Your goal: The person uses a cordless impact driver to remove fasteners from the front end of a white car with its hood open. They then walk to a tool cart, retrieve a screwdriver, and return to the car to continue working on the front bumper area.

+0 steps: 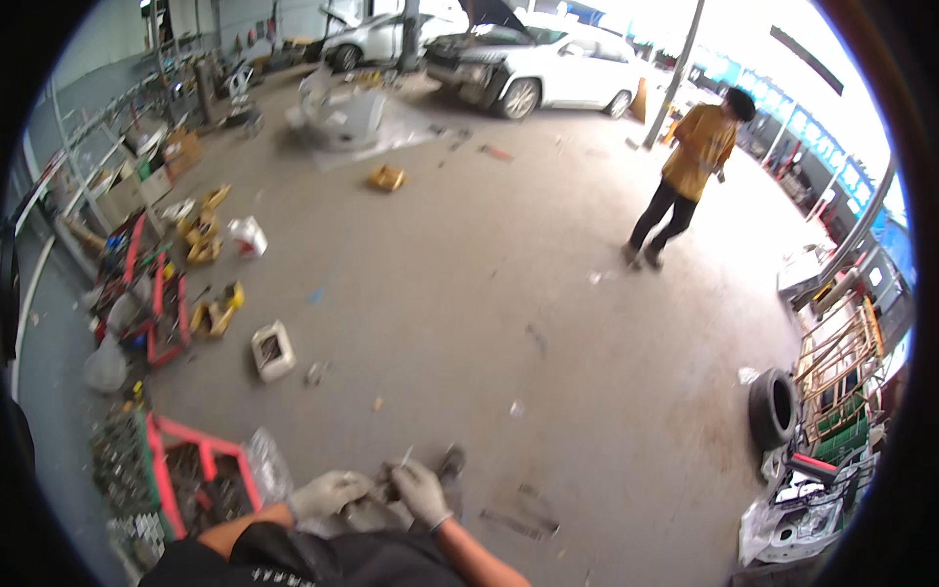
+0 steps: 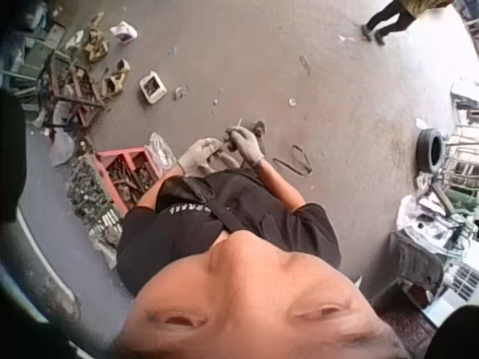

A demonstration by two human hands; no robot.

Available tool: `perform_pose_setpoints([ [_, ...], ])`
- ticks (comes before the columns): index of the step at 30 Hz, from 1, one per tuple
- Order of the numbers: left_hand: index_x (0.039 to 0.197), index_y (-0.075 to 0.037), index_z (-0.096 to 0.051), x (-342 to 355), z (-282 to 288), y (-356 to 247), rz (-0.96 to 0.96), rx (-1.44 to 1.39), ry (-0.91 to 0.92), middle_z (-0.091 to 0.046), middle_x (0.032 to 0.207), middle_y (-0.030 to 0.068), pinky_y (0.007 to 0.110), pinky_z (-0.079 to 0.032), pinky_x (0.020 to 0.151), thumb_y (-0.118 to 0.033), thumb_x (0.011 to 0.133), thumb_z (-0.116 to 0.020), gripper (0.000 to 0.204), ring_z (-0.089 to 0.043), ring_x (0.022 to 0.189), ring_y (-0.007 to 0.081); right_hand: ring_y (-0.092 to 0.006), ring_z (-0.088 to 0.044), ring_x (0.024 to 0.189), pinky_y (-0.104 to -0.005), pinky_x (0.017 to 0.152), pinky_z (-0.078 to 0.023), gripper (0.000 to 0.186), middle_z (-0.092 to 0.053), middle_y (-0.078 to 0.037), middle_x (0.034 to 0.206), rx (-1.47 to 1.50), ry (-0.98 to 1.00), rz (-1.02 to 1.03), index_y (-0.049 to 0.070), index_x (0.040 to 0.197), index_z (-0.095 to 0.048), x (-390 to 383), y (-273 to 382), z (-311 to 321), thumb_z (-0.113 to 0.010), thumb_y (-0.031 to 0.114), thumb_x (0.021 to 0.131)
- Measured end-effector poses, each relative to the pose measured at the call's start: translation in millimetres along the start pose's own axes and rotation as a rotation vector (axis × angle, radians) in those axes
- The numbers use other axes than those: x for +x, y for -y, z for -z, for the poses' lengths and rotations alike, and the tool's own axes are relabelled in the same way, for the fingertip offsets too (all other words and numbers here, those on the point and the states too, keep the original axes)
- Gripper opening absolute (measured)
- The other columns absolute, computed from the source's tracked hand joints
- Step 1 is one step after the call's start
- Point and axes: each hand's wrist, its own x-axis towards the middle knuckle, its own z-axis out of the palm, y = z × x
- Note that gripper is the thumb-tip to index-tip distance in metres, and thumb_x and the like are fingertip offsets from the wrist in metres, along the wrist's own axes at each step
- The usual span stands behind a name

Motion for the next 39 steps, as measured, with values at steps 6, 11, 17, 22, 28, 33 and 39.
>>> perform_pose_setpoints([
  [6, 0.103, -0.002, -0.071, 144.5, 32.6, -99.2, -0.078, 0.01, -0.537, -0.071, 0.083, 0.0052, 0.027, -0.05, 0.062, -0.018, 0.099, -0.056, 0.022, -0.062, 0.067, 0.0115, -0.0119, -0.069, 0.08, -0.0285, 0.073, -0.057, 0.028, -0.073, -0.007, 0.094, -0.489, -0.017, 0.032, 0.003, 0.12, -0.065, 140.3, 134.1, 59.7, -0.053, 0.02, 0.101],
  [11, 0.102, -0.006, -0.071, 245.9, 69.2, -153.4, 0.028, 0.327, -0.634, -0.073, 0.083, 0.0114, 0.037, -0.053, 0.076, -0.029, 0.095, -0.056, 0.028, -0.071, 0.082, 0.0232, -0.0154, -0.07, 0.081, -0.0298, 0.076, -0.056, 0.027, -0.073, -0.009, 0.096, -0.741, 0.096, 0.284, 0.007, 0.121, -0.065, 245.4, 223.8, 100.0, -0.054, 0.018, 0.099],
  [17, 0.1, -0.013, -0.071, 388.9, 134.3, -212.7, 0.166, 0.488, -0.492, -0.071, 0.096, 0.0154, 0.046, -0.051, 0.085, -0.039, 0.091, -0.053, 0.034, -0.067, 0.094, 0.0367, -0.0184, -0.072, 0.08, -0.0309, 0.076, -0.057, 0.026, -0.074, -0.01, 0.096, -0.848, 0.07, 0.331, 0.007, 0.119, -0.067, 380.9, 275.8, 137.0, -0.058, 0.01, 0.095],
  [22, 0.109, -0.011, -0.07, 528.2, 233.5, -278.4, 0.096, 0.503, -0.312, -0.072, 0.096, 0.0144, 0.042, -0.053, 0.083, -0.037, 0.093, -0.054, 0.035, -0.069, 0.092, 0.0308, -0.0122, -0.067, 0.079, -0.0271, 0.075, -0.055, 0.024, -0.073, -0.008, 0.092, -0.586, -0.028, 0.143, 0.002, 0.118, -0.067, 522.5, 320.8, 163.9, -0.056, 0.008, 0.097],
  [28, 0.117, -0.008, -0.068, 661.1, 329.4, -424.8, -0.089, 0.37, -0.139, -0.073, 0.098, 0.0124, 0.036, -0.053, 0.084, -0.028, 0.094, -0.057, 0.032, -0.07, 0.094, 0.0246, -0.0104, -0.066, 0.085, -0.0256, 0.079, -0.054, 0.027, -0.072, -0.008, 0.093, -0.468, -0.178, 0.123, 0.001, 0.119, -0.066, 688.5, 451.0, 181.4, -0.059, 0.012, 0.096],
  [33, 0.119, -0.007, -0.067, 782.7, 411.8, -478.3, -0.078, 0.317, -0.124, -0.073, 0.101, 0.012, 0.034, -0.052, 0.085, -0.025, 0.096, -0.055, 0.032, -0.07, 0.096, 0.0217, -0.0152, -0.07, 0.087, -0.0301, 0.081, -0.055, 0.025, -0.073, -0.01, 0.095, -0.534, -0.26, 0.193, 0.005, 0.115, -0.069, 844.4, 479.3, 213.7, -0.059, 0.017, 0.096],
  [39, 0.124, -0.003, -0.066, 945.2, 517.2, -563.2, 0.096, 0.324, -0.214, -0.073, 0.097, 0.0074, 0.028, -0.052, 0.082, -0.021, 0.095, -0.06, 0.034, -0.067, 0.089, 0.0135, -0.0216, -0.069, 0.092, -0.0341, 0.086, -0.053, 0.026, -0.072, -0.013, 0.096, -0.878, -0.107, 0.45, 0.005, 0.11, -0.071, 1077.0, 552.8, 266.9, -0.057, 0.022, 0.097],
])
